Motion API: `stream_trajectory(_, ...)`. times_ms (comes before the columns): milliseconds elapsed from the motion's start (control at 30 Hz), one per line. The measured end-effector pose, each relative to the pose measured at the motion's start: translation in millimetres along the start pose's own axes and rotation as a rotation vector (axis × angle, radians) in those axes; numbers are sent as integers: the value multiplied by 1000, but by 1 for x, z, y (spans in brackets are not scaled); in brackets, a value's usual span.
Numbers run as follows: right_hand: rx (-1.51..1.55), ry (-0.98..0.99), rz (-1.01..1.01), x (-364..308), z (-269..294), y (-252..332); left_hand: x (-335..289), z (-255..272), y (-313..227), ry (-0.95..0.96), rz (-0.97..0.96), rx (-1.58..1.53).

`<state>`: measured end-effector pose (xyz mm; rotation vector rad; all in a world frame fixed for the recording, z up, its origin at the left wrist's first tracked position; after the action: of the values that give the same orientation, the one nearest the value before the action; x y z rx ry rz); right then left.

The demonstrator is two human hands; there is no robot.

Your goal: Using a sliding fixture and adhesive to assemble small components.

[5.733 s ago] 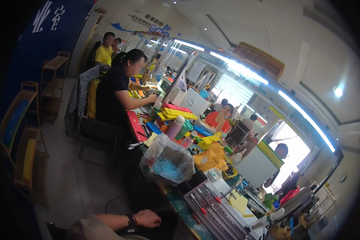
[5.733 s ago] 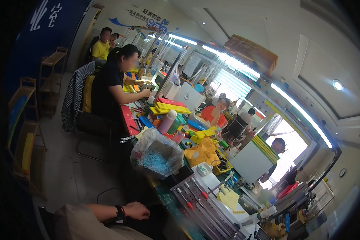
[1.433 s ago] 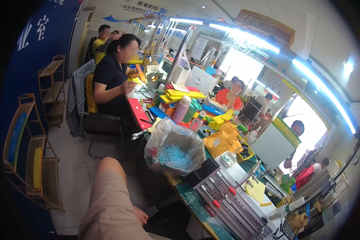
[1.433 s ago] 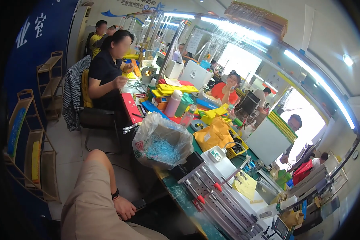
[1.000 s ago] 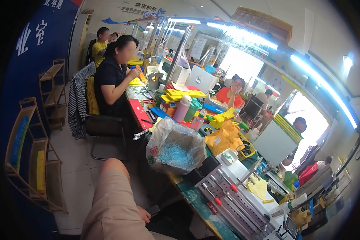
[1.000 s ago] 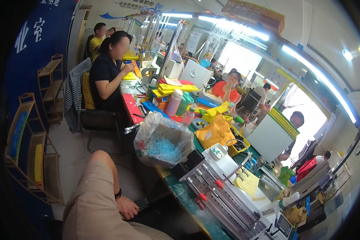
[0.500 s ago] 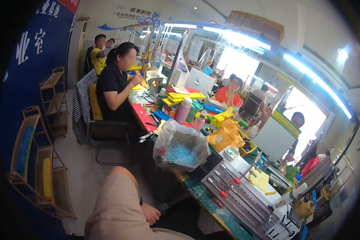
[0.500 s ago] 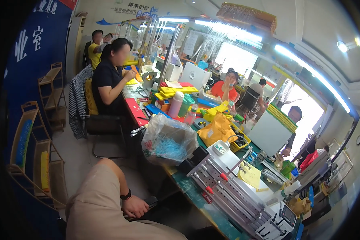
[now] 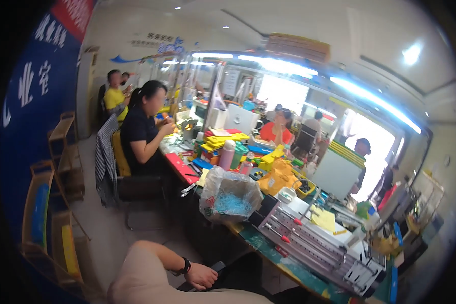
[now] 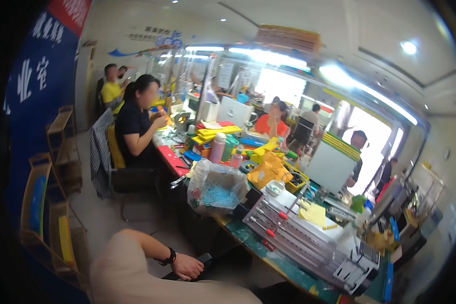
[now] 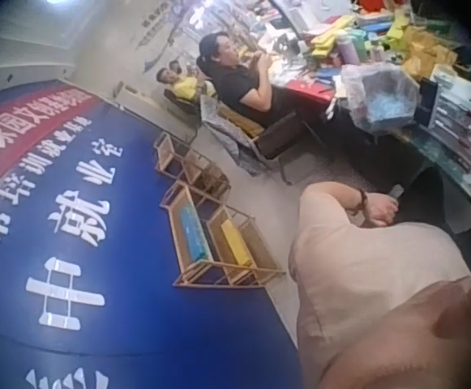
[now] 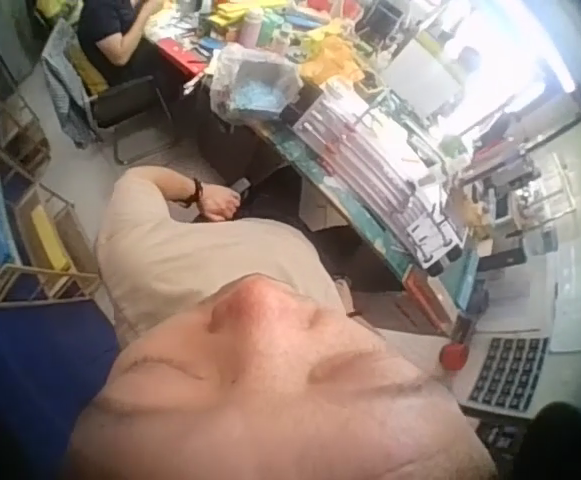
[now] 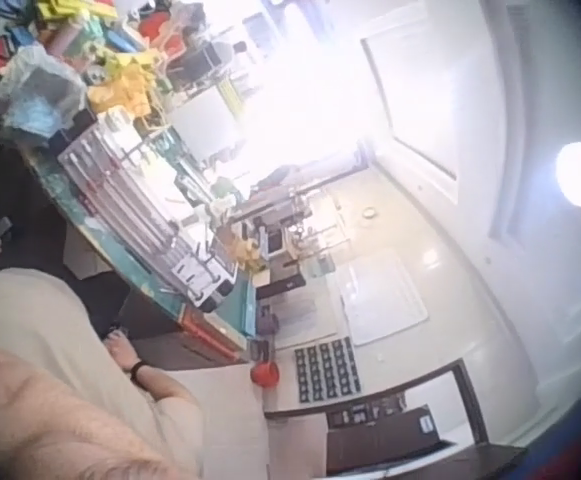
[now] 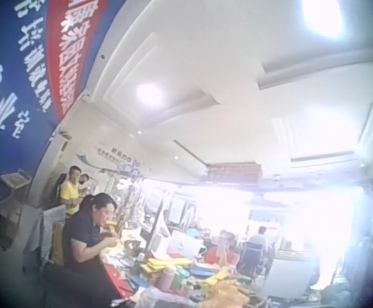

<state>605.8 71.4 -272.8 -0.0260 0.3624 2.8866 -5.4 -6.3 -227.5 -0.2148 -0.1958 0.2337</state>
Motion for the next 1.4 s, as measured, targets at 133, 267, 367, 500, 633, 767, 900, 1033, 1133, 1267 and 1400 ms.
stream_trajectory(133,193,8,-211,13,44,20,3,6,-13,-80,108,16)
stream_trajectory(267,4,61,-99,8,36,28,19,29,-32,-39,294,138)
stream_trajectory(367,-4,86,-107,12,59,39,24,58,-36,-122,422,312)
stream_trajectory(500,19,61,-110,16,70,49,18,215,-57,-438,765,812)
stream_trajectory(633,400,-121,-216,10,28,31,-33,354,-118,-880,842,1428)
stream_trajectory(767,919,-395,-431,3,-11,3,-58,421,-215,-973,1005,1642)
stream_trajectory(900,131,-163,-144,7,11,2,-75,381,-158,-1032,1059,1045)
stream_trajectory(1033,-58,-214,-46,12,45,44,-12,317,-124,-897,840,29)
stream_trajectory(1133,-152,94,-37,11,44,28,68,281,-136,-881,236,-569)
stream_trajectory(1267,-73,-9,-19,17,47,30,137,247,-148,-330,-241,-854)
stream_trajectory(1400,-125,-143,-136,19,62,51,152,254,-114,-92,-196,-823)
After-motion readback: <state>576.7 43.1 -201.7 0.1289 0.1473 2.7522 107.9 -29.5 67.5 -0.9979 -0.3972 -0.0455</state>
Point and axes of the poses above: each hand's wrist, its own x-axis towards the middle knuckle, its own z-axis out of the back of the hand, y = z × x, the point moved 2 cm from there along x, towards the middle knuckle, and after that the axes turned 4 degrees about y, right-handed, at the moved point
